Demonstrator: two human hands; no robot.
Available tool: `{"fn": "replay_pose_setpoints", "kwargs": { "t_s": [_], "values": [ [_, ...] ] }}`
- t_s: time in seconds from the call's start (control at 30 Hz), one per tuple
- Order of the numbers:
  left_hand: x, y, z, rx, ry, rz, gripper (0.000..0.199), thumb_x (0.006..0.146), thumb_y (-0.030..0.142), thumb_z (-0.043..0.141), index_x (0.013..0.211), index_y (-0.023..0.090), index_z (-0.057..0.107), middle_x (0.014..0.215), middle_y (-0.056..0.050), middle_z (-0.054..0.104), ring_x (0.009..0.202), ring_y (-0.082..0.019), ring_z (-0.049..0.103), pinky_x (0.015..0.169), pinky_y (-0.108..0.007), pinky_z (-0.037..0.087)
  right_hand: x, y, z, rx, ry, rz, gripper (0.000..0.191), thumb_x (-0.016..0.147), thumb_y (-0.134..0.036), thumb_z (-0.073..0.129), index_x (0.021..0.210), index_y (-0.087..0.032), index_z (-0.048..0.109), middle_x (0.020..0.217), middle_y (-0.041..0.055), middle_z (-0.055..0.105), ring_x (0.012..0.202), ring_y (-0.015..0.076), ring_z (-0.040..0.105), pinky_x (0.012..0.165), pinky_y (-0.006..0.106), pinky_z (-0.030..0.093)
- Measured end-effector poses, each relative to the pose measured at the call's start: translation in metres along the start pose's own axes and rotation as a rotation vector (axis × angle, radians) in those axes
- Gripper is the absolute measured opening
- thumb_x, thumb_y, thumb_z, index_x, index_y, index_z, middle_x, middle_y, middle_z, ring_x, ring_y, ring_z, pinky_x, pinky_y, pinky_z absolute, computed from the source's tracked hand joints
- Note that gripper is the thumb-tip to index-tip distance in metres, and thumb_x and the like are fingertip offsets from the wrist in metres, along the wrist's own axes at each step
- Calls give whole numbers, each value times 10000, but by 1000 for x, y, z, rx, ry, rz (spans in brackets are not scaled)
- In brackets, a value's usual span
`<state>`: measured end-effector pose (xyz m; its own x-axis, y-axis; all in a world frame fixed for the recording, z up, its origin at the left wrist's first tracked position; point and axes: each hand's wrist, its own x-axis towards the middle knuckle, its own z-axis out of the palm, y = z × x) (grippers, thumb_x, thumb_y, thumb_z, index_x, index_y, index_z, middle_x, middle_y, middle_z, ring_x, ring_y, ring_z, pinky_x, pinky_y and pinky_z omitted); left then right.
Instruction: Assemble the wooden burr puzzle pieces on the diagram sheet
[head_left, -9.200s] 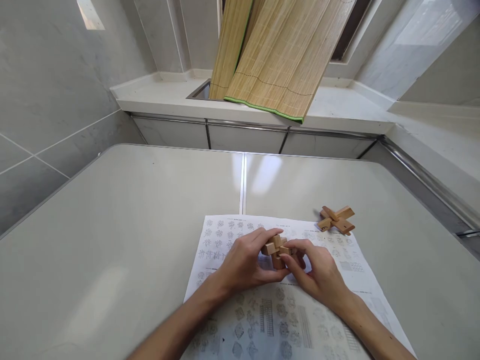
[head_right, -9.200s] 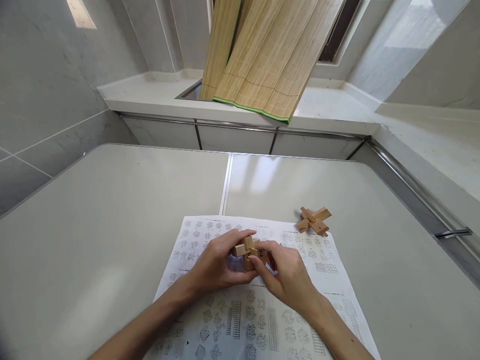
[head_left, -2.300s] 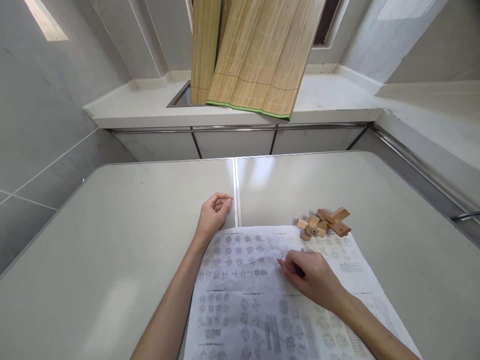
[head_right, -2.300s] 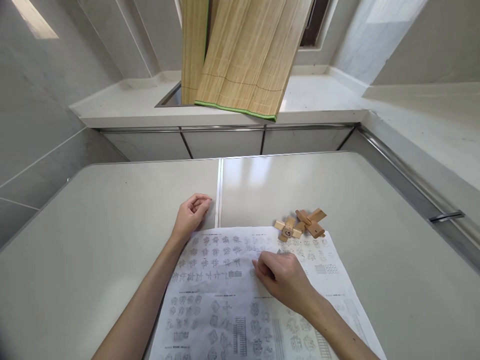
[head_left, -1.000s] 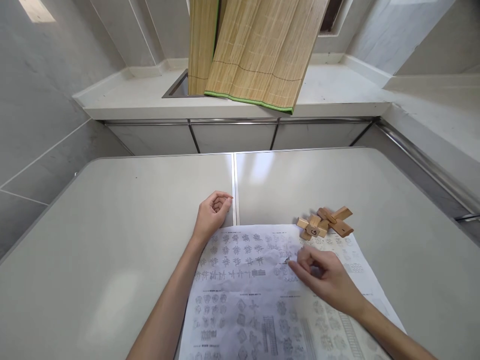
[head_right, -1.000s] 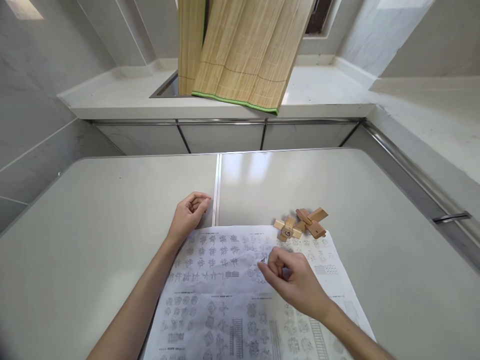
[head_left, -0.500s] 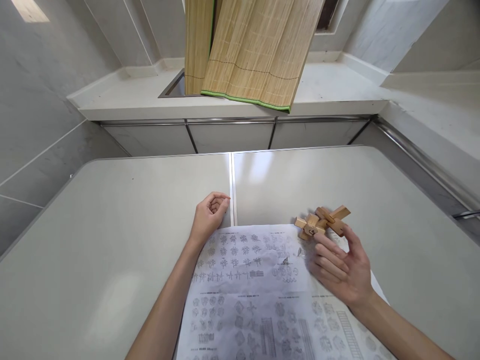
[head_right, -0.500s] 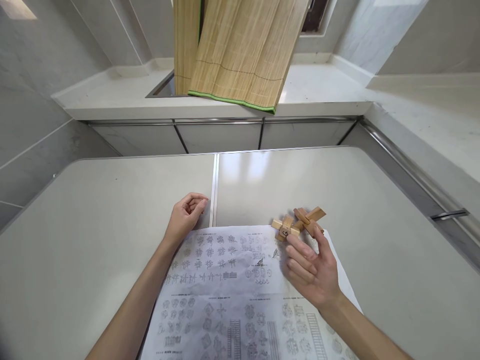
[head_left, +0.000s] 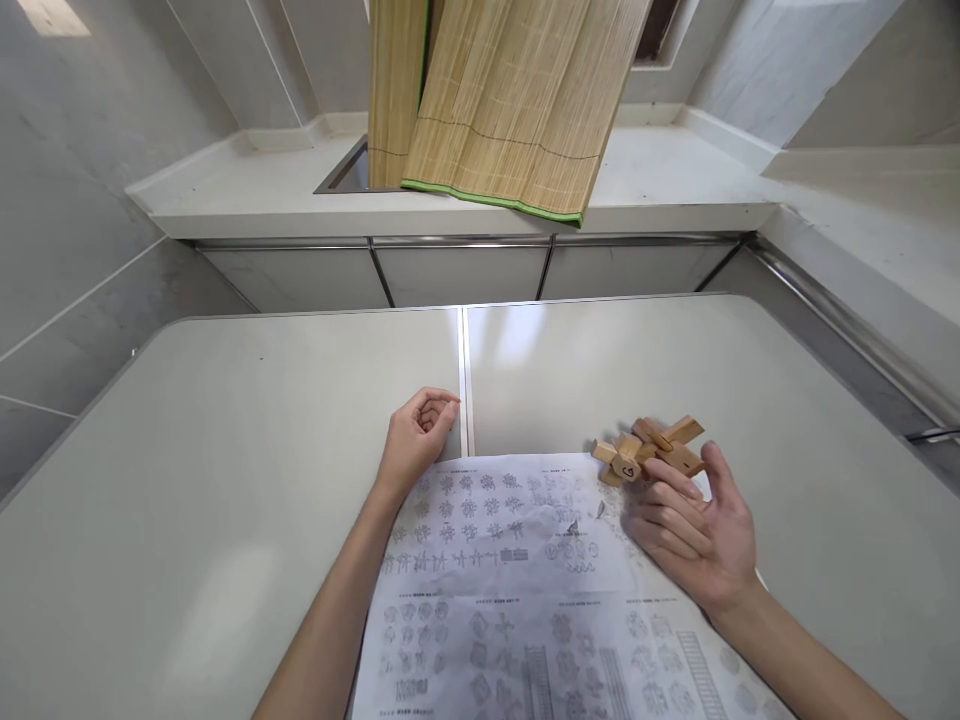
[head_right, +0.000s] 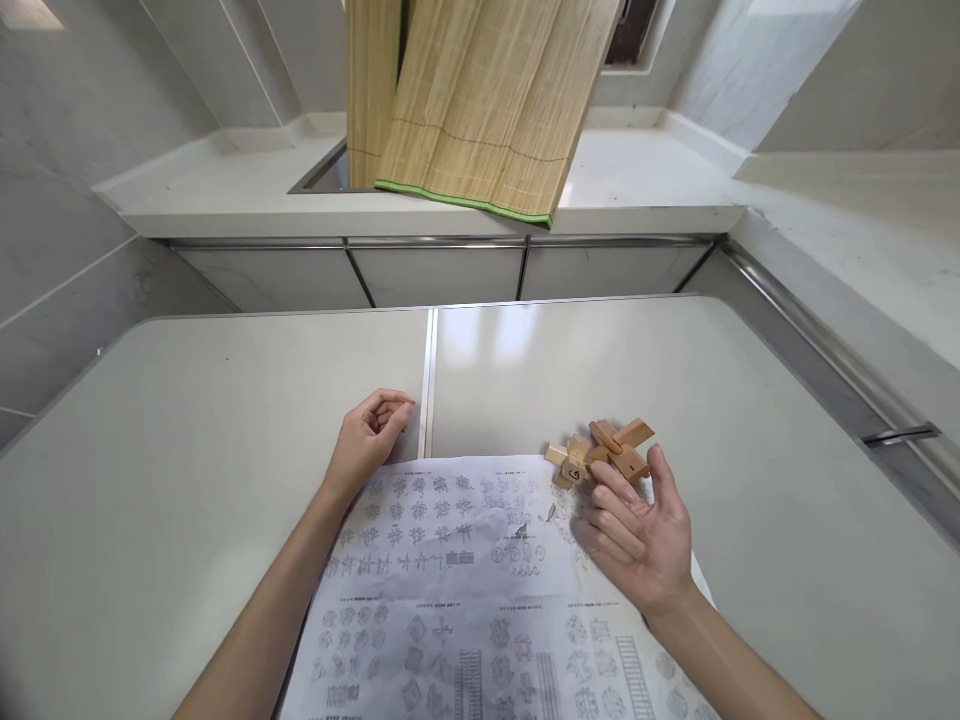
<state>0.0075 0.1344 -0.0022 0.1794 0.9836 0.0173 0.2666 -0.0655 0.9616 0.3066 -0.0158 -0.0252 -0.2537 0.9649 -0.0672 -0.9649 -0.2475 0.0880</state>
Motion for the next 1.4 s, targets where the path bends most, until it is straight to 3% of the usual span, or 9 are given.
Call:
{"fn": "replay_pose_setpoints", "kwargs": {
  "t_s": [0.2,0.57,0.7,0.83,1.0,1.2,1.3,1.4],
  "values": [
    [-1,0,-3,-39,-7,-14,239,920,425,680,973,193,700,706,23,527,636,-128,483,575,-237,380,-5,-4,-2,-46,88,-29,459,1064,-503,483,704,-232,396,459,-137,243,320,41,151,339,191,154],
    [-4,4,-3,-28,13,-22,270,908,453,691,967,190,706,679,29,504,617,-129,473,566,-234,385,1,-2,-8,-144,38,1,466,1059,-472,480,672,-230,392,426,-137,254,304,36,133,318,156,209],
    [-4,4,-3,-27,26,-23,273,897,454,706,959,188,713,675,27,515,612,-128,473,559,-231,382,0,-3,-11,-263,73,-9,490,1059,-505,493,663,-228,418,412,-141,233,299,39,88,304,151,199],
    [-4,6,-3,-25,33,-28,293,889,470,711,960,186,716,666,27,529,597,-126,478,556,-231,390,-1,-5,-10,-348,8,27,484,1077,-506,461,681,-228,436,438,-134,249,315,46,98,324,153,196],
    [-4,8,-2,-12,25,-26,286,896,462,702,967,186,712,674,29,531,588,-119,462,550,-232,386,-4,0,2,-476,-36,70,498,1045,-437,527,642,-232,319,464,-124,234,328,37,92,321,156,138],
    [-9,25,2,121,16,103,218,937,392,652,957,186,717,698,19,548,644,-136,501,614,-253,422,-7,14,8,-829,-86,161,562,971,-516,665,643,-235,305,446,-135,244,327,17,107,336,162,107],
    [-26,42,16,153,-51,155,214,952,395,652,985,195,722,831,-27,676,762,-175,606,727,-290,506,-12,22,1,-926,-120,251,560,941,-550,704,657,-243,331,441,-142,256,323,23,125,328,168,105],
    [-54,54,37,28,-286,157,308,937,436,708,1146,210,698,1077,-84,741,987,-238,674,912,-372,555,-19,29,-5,-989,-131,318,532,938,-572,698,689,-250,354,477,-135,284,343,33,157,338,176,127]
  ]
}}
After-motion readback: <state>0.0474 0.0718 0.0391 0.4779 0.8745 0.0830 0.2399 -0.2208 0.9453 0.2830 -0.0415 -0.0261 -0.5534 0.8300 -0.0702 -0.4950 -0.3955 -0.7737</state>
